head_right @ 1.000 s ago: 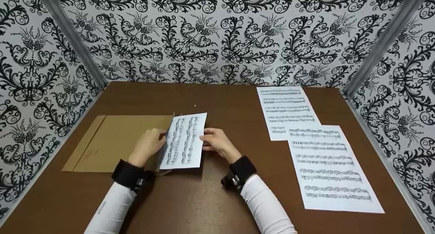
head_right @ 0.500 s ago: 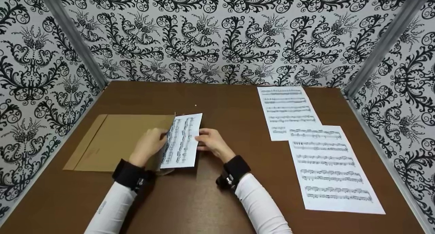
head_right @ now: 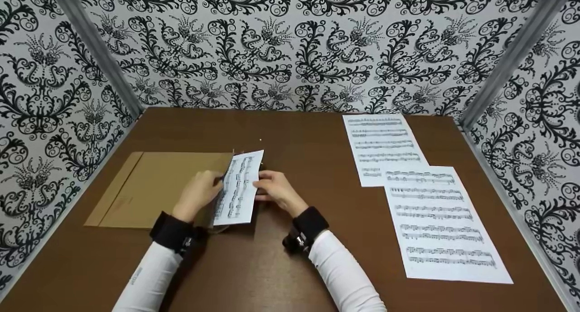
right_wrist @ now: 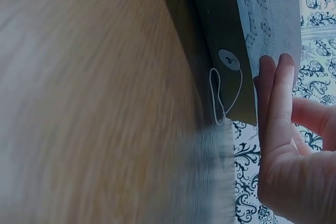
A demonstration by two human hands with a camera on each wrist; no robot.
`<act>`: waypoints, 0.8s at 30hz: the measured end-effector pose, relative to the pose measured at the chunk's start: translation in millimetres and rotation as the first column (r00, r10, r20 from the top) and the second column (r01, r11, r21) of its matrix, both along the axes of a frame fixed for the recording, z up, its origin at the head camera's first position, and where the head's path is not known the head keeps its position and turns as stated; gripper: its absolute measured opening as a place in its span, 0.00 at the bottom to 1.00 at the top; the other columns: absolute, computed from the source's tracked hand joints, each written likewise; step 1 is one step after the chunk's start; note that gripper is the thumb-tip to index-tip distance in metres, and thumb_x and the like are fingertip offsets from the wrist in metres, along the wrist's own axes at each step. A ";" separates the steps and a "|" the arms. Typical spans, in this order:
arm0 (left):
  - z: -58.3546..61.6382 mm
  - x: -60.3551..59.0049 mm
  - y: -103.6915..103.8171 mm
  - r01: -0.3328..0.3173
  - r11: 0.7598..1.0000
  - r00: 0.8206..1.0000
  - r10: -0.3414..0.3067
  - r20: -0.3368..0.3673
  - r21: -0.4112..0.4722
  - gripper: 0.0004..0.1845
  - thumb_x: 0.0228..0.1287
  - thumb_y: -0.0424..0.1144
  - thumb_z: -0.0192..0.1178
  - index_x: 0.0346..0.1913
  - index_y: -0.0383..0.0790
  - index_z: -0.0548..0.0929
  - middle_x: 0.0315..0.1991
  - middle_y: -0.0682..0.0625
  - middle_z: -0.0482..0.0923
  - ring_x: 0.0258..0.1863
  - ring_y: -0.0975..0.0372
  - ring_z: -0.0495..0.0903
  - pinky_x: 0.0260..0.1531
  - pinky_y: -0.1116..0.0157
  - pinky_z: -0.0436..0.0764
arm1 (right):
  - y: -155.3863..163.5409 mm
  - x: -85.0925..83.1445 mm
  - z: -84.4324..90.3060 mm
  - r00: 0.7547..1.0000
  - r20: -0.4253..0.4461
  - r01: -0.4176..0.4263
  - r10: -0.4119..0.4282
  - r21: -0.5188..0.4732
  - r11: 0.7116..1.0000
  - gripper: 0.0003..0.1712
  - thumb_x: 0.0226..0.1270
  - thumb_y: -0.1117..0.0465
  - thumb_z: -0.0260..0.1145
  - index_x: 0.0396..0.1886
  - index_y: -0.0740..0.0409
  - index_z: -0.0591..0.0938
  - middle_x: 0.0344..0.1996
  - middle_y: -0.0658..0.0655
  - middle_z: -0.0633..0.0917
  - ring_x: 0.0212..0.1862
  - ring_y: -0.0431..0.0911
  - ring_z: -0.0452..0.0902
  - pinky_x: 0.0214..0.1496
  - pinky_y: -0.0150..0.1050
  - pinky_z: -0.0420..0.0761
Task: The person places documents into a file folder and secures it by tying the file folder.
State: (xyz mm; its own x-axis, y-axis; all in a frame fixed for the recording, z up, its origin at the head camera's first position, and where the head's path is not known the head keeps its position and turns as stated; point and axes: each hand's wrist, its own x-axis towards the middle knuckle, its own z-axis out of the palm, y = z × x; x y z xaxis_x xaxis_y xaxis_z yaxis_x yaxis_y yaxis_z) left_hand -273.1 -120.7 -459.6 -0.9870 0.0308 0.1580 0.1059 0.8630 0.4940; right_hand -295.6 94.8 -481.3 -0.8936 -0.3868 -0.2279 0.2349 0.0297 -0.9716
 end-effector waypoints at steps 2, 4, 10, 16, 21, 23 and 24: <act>-0.4 -0.4 0.1 0.007 1.000 1.000 -0.007 0.010 0.004 0.07 0.64 0.29 0.59 0.31 0.32 0.85 0.37 0.35 0.88 0.34 0.43 0.87 0.33 0.48 0.84 | -2.3 0.6 0.7 1.000 0.007 0.000 0.000 -0.006 1.000 0.26 0.74 0.69 0.59 0.69 0.73 0.70 0.39 0.50 0.89 0.40 0.41 0.88 0.47 0.36 0.89; -0.8 -0.8 0.2 0.010 1.000 1.000 -0.010 0.013 0.004 0.07 0.65 0.29 0.59 0.32 0.32 0.86 0.37 0.35 0.88 0.33 0.44 0.87 0.32 0.49 0.84 | -5.0 1.0 1.4 1.000 0.014 -0.001 0.001 -0.010 1.000 0.26 0.74 0.69 0.59 0.69 0.73 0.70 0.40 0.51 0.88 0.40 0.41 0.88 0.48 0.37 0.89; -0.6 -1.1 0.7 0.000 1.000 1.000 0.000 0.015 -0.008 0.07 0.66 0.30 0.59 0.32 0.33 0.85 0.35 0.36 0.88 0.32 0.45 0.86 0.31 0.49 0.82 | -12.2 1.9 3.7 1.000 0.008 -0.012 0.013 -0.014 1.000 0.27 0.74 0.69 0.59 0.69 0.73 0.70 0.48 0.60 0.88 0.42 0.43 0.88 0.51 0.39 0.89; 0.8 -0.9 1.1 0.004 1.000 1.000 -0.004 0.020 -0.005 0.08 0.66 0.30 0.59 0.28 0.34 0.83 0.32 0.38 0.86 0.29 0.48 0.83 0.28 0.53 0.80 | -17.9 2.6 5.5 1.000 0.001 -0.023 0.023 -0.020 1.000 0.27 0.74 0.68 0.59 0.70 0.73 0.69 0.52 0.66 0.87 0.43 0.44 0.88 0.51 0.39 0.89; 0.4 1.0 1.4 0.000 1.000 1.000 0.000 -0.012 -0.023 0.07 0.66 0.32 0.61 0.30 0.33 0.85 0.36 0.36 0.88 0.34 0.43 0.87 0.31 0.47 0.82 | -23.2 3.2 5.6 1.000 0.009 -0.007 0.007 -0.022 1.000 0.25 0.74 0.69 0.59 0.68 0.72 0.71 0.44 0.57 0.88 0.42 0.43 0.88 0.48 0.37 0.89; -0.4 1.4 1.4 0.000 1.000 1.000 -0.001 -0.018 -0.029 0.07 0.66 0.32 0.62 0.31 0.33 0.85 0.38 0.35 0.88 0.36 0.41 0.88 0.32 0.45 0.83 | -25.3 3.7 5.9 1.000 0.009 -0.001 0.001 -0.022 1.000 0.25 0.74 0.69 0.59 0.68 0.72 0.71 0.43 0.56 0.88 0.42 0.43 0.88 0.47 0.37 0.89; -0.9 1.4 1.3 0.001 0.999 1.000 -0.001 -0.021 -0.032 0.07 0.66 0.33 0.62 0.32 0.33 0.85 0.39 0.34 0.89 0.37 0.40 0.88 0.33 0.44 0.83 | -26.2 3.9 6.1 1.000 0.008 0.002 -0.002 -0.022 1.000 0.25 0.74 0.69 0.59 0.68 0.72 0.71 0.43 0.56 0.89 0.42 0.43 0.88 0.47 0.37 0.89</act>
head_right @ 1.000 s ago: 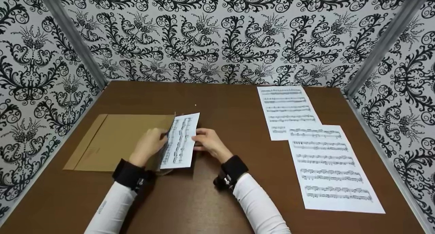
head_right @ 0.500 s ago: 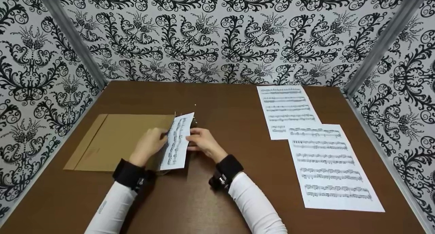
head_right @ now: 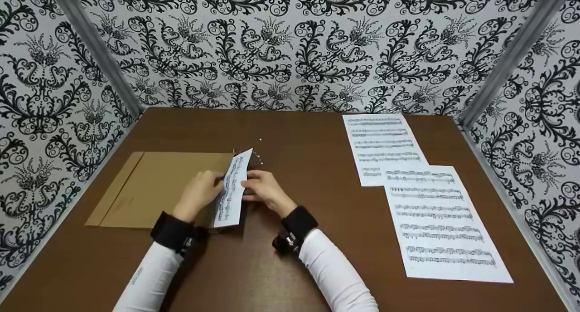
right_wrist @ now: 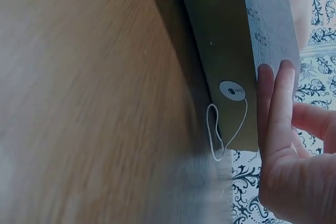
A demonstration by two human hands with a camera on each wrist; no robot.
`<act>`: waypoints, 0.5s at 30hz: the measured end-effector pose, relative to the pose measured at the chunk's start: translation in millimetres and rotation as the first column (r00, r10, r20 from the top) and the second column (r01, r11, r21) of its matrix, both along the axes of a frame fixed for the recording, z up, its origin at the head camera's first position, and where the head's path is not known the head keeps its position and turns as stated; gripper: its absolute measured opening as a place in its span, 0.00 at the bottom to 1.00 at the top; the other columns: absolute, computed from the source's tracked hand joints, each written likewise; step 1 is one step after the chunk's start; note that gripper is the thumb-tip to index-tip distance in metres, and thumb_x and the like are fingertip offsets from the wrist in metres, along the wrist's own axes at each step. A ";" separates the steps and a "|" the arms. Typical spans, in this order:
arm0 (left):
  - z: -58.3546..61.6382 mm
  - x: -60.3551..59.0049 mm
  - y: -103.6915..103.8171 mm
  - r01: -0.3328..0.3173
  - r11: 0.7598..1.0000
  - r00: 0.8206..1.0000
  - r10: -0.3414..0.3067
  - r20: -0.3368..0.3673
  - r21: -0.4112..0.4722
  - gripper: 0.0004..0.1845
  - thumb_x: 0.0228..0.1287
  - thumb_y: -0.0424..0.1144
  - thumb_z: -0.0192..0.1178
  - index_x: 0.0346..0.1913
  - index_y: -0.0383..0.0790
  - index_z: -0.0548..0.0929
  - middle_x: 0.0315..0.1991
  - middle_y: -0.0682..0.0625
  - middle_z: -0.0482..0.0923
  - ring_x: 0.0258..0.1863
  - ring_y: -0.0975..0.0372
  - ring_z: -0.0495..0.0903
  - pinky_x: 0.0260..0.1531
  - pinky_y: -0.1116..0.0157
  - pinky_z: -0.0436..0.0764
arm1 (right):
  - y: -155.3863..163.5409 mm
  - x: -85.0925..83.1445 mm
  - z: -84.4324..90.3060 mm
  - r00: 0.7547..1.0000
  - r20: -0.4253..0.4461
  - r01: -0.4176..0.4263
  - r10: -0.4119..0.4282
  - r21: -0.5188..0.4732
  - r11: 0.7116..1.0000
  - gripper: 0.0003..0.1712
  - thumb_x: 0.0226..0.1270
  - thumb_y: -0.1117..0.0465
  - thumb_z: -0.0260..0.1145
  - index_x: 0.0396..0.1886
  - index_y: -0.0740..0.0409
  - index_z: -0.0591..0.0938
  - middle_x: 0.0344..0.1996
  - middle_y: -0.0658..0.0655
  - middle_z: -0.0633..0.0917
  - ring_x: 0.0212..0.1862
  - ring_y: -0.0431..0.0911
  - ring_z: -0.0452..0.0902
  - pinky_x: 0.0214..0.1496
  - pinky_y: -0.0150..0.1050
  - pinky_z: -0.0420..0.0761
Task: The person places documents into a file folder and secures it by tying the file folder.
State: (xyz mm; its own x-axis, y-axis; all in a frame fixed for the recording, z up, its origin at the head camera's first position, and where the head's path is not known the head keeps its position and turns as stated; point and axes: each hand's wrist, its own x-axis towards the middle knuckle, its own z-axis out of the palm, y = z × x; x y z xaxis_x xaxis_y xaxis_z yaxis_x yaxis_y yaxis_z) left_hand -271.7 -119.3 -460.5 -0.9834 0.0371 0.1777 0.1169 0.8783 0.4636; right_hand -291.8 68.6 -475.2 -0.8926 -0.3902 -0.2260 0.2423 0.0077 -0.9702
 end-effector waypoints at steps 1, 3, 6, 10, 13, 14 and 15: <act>-0.3 -0.3 0.0 0.002 1.000 1.000 -0.002 0.001 0.001 0.07 0.66 0.32 0.62 0.32 0.33 0.85 0.38 0.34 0.89 0.37 0.40 0.88 0.33 0.44 0.83 | -0.7 0.2 0.3 1.000 0.000 0.003 -0.003 0.001 1.000 0.25 0.74 0.69 0.59 0.68 0.72 0.71 0.44 0.57 0.89 0.42 0.43 0.88 0.47 0.37 0.89; -0.4 -1.0 -0.1 0.007 1.000 1.000 -0.007 0.013 0.010 0.07 0.66 0.32 0.62 0.31 0.33 0.85 0.38 0.34 0.89 0.36 0.41 0.88 0.34 0.45 0.84 | -1.8 0.8 1.2 1.000 -0.004 0.008 -0.008 0.002 1.000 0.26 0.74 0.68 0.59 0.68 0.72 0.71 0.45 0.59 0.88 0.42 0.43 0.88 0.48 0.38 0.89; -0.2 -1.9 -0.4 0.010 1.000 1.000 -0.010 0.025 0.013 0.08 0.67 0.32 0.61 0.30 0.33 0.85 0.36 0.36 0.88 0.34 0.44 0.87 0.33 0.47 0.84 | -2.7 1.4 1.9 1.000 -0.012 0.007 -0.007 0.005 1.000 0.26 0.74 0.68 0.59 0.68 0.72 0.71 0.47 0.61 0.88 0.43 0.44 0.88 0.48 0.38 0.89; 0.4 -1.6 -0.7 0.008 1.000 0.999 -0.009 0.033 0.015 0.08 0.67 0.32 0.61 0.30 0.34 0.84 0.34 0.37 0.88 0.33 0.45 0.86 0.32 0.49 0.83 | -3.6 1.0 1.5 1.000 -0.025 -0.005 0.005 0.001 1.000 0.25 0.74 0.68 0.60 0.67 0.73 0.71 0.47 0.61 0.89 0.43 0.44 0.88 0.48 0.38 0.90; 0.1 -1.2 -0.7 0.010 1.000 1.000 -0.010 0.026 0.018 0.08 0.67 0.31 0.61 0.30 0.34 0.84 0.34 0.37 0.88 0.33 0.44 0.86 0.32 0.48 0.83 | -4.4 -0.1 -0.6 0.999 -0.031 -0.012 0.012 0.001 1.000 0.25 0.73 0.68 0.60 0.66 0.74 0.72 0.45 0.60 0.89 0.43 0.44 0.88 0.47 0.38 0.90; -0.1 -1.1 -0.7 0.011 1.000 1.000 -0.011 0.023 0.019 0.08 0.66 0.31 0.61 0.29 0.34 0.84 0.34 0.37 0.88 0.33 0.44 0.86 0.32 0.48 0.83 | -4.5 -0.4 -1.6 0.999 -0.033 -0.011 0.012 0.005 1.000 0.24 0.73 0.69 0.60 0.66 0.74 0.72 0.44 0.59 0.90 0.42 0.44 0.89 0.47 0.38 0.90; -0.3 -1.1 -0.7 0.011 1.000 1.000 -0.012 0.021 0.019 0.08 0.66 0.31 0.61 0.29 0.34 0.84 0.34 0.37 0.88 0.33 0.44 0.86 0.32 0.48 0.83 | -4.7 -0.8 -2.7 0.999 -0.031 -0.009 0.009 0.009 1.000 0.24 0.73 0.69 0.60 0.65 0.74 0.72 0.43 0.58 0.90 0.41 0.44 0.89 0.47 0.38 0.90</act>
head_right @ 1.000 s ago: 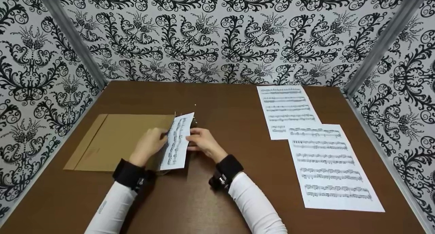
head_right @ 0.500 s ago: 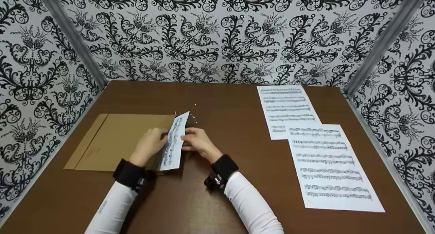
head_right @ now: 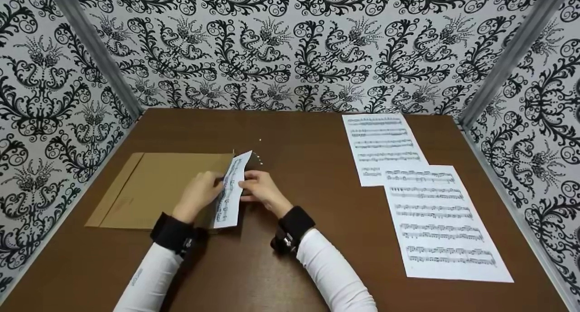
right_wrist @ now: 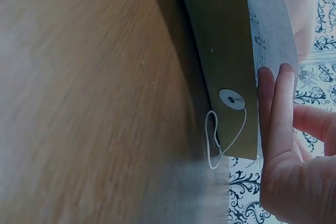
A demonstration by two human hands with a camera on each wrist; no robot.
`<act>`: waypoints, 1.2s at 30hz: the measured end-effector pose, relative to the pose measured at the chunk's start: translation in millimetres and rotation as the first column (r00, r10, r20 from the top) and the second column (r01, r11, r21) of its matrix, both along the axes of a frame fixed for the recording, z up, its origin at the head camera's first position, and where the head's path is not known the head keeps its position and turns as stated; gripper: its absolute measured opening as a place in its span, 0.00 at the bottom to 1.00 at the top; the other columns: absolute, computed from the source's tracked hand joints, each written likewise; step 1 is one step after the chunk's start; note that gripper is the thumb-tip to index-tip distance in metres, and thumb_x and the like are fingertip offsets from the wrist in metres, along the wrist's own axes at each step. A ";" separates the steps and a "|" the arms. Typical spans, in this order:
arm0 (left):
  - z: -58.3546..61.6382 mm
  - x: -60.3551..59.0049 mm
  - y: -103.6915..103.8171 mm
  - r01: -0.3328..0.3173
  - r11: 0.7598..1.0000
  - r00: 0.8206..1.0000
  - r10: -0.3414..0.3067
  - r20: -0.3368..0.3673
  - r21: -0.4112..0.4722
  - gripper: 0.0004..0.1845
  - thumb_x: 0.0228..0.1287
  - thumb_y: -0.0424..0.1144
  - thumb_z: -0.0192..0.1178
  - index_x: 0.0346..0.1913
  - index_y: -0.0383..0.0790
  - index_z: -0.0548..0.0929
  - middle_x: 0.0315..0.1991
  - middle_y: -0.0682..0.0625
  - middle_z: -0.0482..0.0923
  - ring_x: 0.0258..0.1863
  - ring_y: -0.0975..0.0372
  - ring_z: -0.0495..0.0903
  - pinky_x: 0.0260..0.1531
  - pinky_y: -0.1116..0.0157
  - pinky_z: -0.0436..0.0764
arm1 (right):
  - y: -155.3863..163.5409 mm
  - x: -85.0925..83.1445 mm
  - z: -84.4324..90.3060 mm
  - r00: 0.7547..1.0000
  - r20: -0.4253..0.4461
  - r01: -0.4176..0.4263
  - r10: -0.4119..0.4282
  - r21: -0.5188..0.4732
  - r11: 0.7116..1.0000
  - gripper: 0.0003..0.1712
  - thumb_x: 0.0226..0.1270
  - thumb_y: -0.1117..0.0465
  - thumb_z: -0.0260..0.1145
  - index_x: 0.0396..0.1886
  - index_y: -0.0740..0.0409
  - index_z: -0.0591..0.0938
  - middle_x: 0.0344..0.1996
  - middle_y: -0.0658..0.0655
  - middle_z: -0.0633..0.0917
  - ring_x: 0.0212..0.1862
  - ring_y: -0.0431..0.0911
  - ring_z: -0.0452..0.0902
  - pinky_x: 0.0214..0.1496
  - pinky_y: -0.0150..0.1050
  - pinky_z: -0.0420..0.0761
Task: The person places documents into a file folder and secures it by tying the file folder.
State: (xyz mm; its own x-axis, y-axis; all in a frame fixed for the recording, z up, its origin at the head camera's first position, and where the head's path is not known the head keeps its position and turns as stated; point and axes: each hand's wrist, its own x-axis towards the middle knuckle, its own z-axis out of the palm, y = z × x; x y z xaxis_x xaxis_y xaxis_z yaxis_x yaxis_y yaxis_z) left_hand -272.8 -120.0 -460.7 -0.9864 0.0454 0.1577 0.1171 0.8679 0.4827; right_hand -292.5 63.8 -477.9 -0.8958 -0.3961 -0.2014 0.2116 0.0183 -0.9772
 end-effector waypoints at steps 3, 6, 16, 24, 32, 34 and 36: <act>-0.1 0.3 -0.2 0.003 1.000 1.000 -0.003 -0.002 0.006 0.08 0.66 0.31 0.60 0.29 0.34 0.84 0.35 0.36 0.88 0.34 0.43 0.87 0.33 0.47 0.84 | -1.3 -1.1 -3.7 1.000 0.009 0.019 -0.019 0.007 1.000 0.23 0.73 0.70 0.59 0.65 0.75 0.73 0.40 0.56 0.89 0.40 0.43 0.88 0.46 0.37 0.90; 0.1 0.1 -0.3 0.001 1.000 1.000 -0.001 -0.003 0.007 0.08 0.66 0.31 0.60 0.30 0.34 0.85 0.36 0.36 0.88 0.34 0.43 0.87 0.34 0.47 0.84 | -3.0 -2.4 -7.4 0.999 0.024 0.048 -0.048 0.013 0.999 0.23 0.73 0.71 0.59 0.65 0.75 0.73 0.37 0.54 0.88 0.38 0.42 0.88 0.44 0.36 0.90; 1.5 -0.5 0.0 -0.013 1.000 1.000 0.013 0.006 -0.013 0.08 0.66 0.30 0.59 0.28 0.34 0.83 0.38 0.35 0.88 0.38 0.41 0.88 0.35 0.43 0.84 | -13.6 -3.0 -11.7 0.988 0.056 0.140 -0.142 0.030 0.990 0.26 0.72 0.72 0.60 0.68 0.75 0.71 0.34 0.52 0.85 0.33 0.38 0.85 0.37 0.31 0.88; 3.4 1.6 0.5 -0.007 1.000 1.000 0.007 -0.004 -0.014 0.07 0.66 0.31 0.60 0.30 0.34 0.84 0.38 0.34 0.88 0.38 0.40 0.88 0.35 0.43 0.84 | -22.4 -3.6 -12.8 0.985 0.045 0.166 -0.167 0.036 0.985 0.28 0.72 0.72 0.60 0.69 0.76 0.69 0.35 0.53 0.84 0.31 0.38 0.85 0.37 0.32 0.89; 4.4 2.4 0.2 0.009 1.000 1.000 -0.009 -0.016 -0.004 0.08 0.66 0.30 0.60 0.29 0.33 0.84 0.38 0.33 0.88 0.38 0.39 0.88 0.34 0.43 0.84 | -31.9 -6.1 -11.9 0.985 0.030 0.169 -0.171 0.061 0.984 0.28 0.71 0.72 0.60 0.69 0.75 0.70 0.35 0.53 0.82 0.31 0.38 0.83 0.34 0.30 0.88; 4.5 2.7 0.0 0.012 1.000 1.000 -0.013 -0.020 -0.003 0.07 0.66 0.30 0.60 0.31 0.33 0.85 0.38 0.33 0.88 0.38 0.39 0.88 0.35 0.44 0.84 | -34.6 -6.0 -11.2 0.984 0.022 0.176 -0.178 0.075 0.981 0.28 0.71 0.72 0.60 0.69 0.75 0.70 0.36 0.54 0.82 0.30 0.38 0.82 0.33 0.30 0.87; 4.2 2.9 -0.2 0.015 1.000 1.000 -0.015 -0.027 -0.003 0.06 0.65 0.30 0.61 0.32 0.33 0.85 0.38 0.33 0.88 0.39 0.39 0.88 0.35 0.44 0.84 | -37.5 -5.6 -10.4 0.983 0.019 0.183 -0.185 0.085 0.980 0.27 0.71 0.72 0.61 0.68 0.75 0.71 0.36 0.55 0.83 0.30 0.38 0.82 0.32 0.29 0.86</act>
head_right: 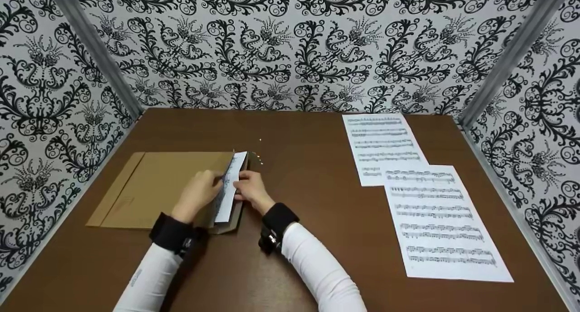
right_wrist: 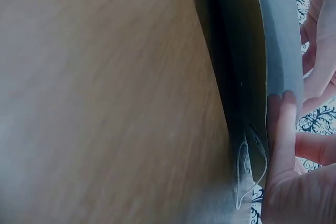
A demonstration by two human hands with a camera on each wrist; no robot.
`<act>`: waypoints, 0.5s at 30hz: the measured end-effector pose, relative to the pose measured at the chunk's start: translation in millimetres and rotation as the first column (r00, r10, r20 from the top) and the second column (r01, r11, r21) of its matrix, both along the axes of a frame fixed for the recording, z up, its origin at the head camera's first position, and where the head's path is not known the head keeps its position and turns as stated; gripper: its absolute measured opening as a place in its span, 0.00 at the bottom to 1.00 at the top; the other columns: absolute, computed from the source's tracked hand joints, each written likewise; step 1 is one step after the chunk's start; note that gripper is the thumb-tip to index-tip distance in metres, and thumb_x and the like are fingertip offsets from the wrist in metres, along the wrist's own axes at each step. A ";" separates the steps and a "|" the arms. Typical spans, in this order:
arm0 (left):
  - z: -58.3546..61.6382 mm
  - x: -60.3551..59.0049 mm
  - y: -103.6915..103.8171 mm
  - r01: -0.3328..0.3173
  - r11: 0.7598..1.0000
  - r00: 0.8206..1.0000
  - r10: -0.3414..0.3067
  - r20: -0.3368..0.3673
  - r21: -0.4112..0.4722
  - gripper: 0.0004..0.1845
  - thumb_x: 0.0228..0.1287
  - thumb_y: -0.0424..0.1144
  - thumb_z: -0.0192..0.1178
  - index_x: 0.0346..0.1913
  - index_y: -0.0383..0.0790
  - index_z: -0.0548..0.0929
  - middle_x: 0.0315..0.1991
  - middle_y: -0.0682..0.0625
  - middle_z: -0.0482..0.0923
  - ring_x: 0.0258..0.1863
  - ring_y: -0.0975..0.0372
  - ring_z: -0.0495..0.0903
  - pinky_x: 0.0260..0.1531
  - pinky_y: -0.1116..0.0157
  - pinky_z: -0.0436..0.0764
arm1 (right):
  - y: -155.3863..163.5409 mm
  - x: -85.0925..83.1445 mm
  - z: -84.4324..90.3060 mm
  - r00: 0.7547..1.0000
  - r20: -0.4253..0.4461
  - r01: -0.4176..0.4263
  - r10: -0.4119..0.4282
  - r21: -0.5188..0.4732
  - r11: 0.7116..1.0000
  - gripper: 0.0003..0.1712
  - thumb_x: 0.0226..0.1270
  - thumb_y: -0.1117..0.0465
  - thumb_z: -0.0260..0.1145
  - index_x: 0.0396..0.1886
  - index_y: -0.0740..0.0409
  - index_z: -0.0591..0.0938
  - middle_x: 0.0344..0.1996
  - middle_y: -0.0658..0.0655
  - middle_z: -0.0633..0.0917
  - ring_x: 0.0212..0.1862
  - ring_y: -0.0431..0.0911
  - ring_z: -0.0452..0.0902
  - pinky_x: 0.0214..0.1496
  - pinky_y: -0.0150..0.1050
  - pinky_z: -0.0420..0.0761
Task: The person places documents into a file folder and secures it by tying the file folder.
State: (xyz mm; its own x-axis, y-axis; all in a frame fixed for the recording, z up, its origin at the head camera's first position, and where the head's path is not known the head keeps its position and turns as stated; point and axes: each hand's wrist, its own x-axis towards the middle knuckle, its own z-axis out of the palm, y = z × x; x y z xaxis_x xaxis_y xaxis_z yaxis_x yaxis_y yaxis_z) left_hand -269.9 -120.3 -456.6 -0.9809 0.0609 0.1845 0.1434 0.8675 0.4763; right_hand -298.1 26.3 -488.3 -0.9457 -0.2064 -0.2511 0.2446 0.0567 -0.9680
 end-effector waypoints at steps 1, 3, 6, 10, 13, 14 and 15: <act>-0.3 0.1 -0.1 0.003 1.000 1.000 -0.003 -0.006 -0.004 0.06 0.65 0.30 0.61 0.31 0.33 0.85 0.38 0.33 0.88 0.38 0.39 0.88 0.35 0.44 0.84 | -1.5 0.3 0.4 1.000 0.001 0.004 -0.004 0.003 1.000 0.27 0.70 0.72 0.61 0.67 0.75 0.71 0.35 0.55 0.83 0.30 0.38 0.82 0.31 0.29 0.86; -0.6 0.2 -0.3 0.005 1.000 1.000 -0.005 -0.018 -0.006 0.06 0.64 0.29 0.61 0.31 0.33 0.85 0.38 0.33 0.88 0.39 0.38 0.88 0.35 0.43 0.84 | -4.3 0.6 0.7 1.000 0.001 0.012 -0.012 0.007 1.000 0.24 0.70 0.73 0.60 0.65 0.75 0.73 0.35 0.56 0.84 0.29 0.38 0.82 0.30 0.28 0.85; -0.8 0.0 -0.7 0.013 1.000 0.999 -0.014 -0.043 -0.008 0.06 0.63 0.29 0.60 0.29 0.32 0.85 0.37 0.32 0.88 0.38 0.37 0.87 0.34 0.43 0.83 | -8.1 1.1 1.1 1.000 0.000 0.018 -0.018 -0.003 1.000 0.22 0.70 0.74 0.60 0.62 0.74 0.75 0.35 0.57 0.87 0.27 0.38 0.82 0.28 0.28 0.84; -1.3 -0.4 -1.2 0.020 1.000 0.997 -0.021 -0.080 -0.013 0.06 0.61 0.28 0.60 0.30 0.32 0.86 0.36 0.32 0.88 0.36 0.37 0.87 0.32 0.43 0.82 | -11.7 1.3 1.1 1.000 -0.010 0.020 -0.020 0.005 1.000 0.20 0.70 0.74 0.59 0.61 0.74 0.75 0.35 0.57 0.87 0.26 0.36 0.79 0.26 0.26 0.82; -1.4 -0.5 -1.3 0.018 1.000 0.996 -0.019 -0.084 -0.013 0.05 0.61 0.29 0.61 0.31 0.31 0.86 0.36 0.32 0.88 0.36 0.37 0.87 0.33 0.43 0.82 | -12.8 1.3 0.2 1.000 -0.022 0.021 -0.020 0.037 0.999 0.21 0.70 0.73 0.59 0.61 0.74 0.75 0.37 0.59 0.87 0.26 0.36 0.77 0.27 0.27 0.82; -1.4 -0.5 -1.2 0.017 1.000 0.996 -0.018 -0.083 -0.012 0.05 0.61 0.29 0.61 0.31 0.31 0.86 0.36 0.32 0.88 0.36 0.37 0.87 0.33 0.43 0.82 | -12.9 1.4 0.1 1.000 -0.024 0.020 -0.019 0.050 0.999 0.21 0.70 0.73 0.60 0.62 0.74 0.74 0.39 0.62 0.88 0.26 0.36 0.77 0.28 0.28 0.83; -1.2 -0.6 -1.1 0.015 1.000 0.996 -0.016 -0.082 -0.013 0.05 0.62 0.29 0.61 0.32 0.31 0.87 0.36 0.32 0.88 0.37 0.37 0.87 0.34 0.43 0.82 | -13.0 1.5 0.1 0.999 -0.027 0.020 -0.018 0.062 0.998 0.22 0.70 0.73 0.60 0.62 0.74 0.74 0.42 0.64 0.88 0.26 0.37 0.77 0.30 0.30 0.84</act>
State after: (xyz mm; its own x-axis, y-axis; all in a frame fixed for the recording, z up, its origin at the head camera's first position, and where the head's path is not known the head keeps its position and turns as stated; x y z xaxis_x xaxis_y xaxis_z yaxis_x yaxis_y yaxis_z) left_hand -270.5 -121.4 -457.7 -0.9614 0.0791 0.2636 0.1955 0.8705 0.4516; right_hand -296.7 13.3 -488.2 -0.9557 -0.1730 -0.2380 0.2209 0.1124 -0.9688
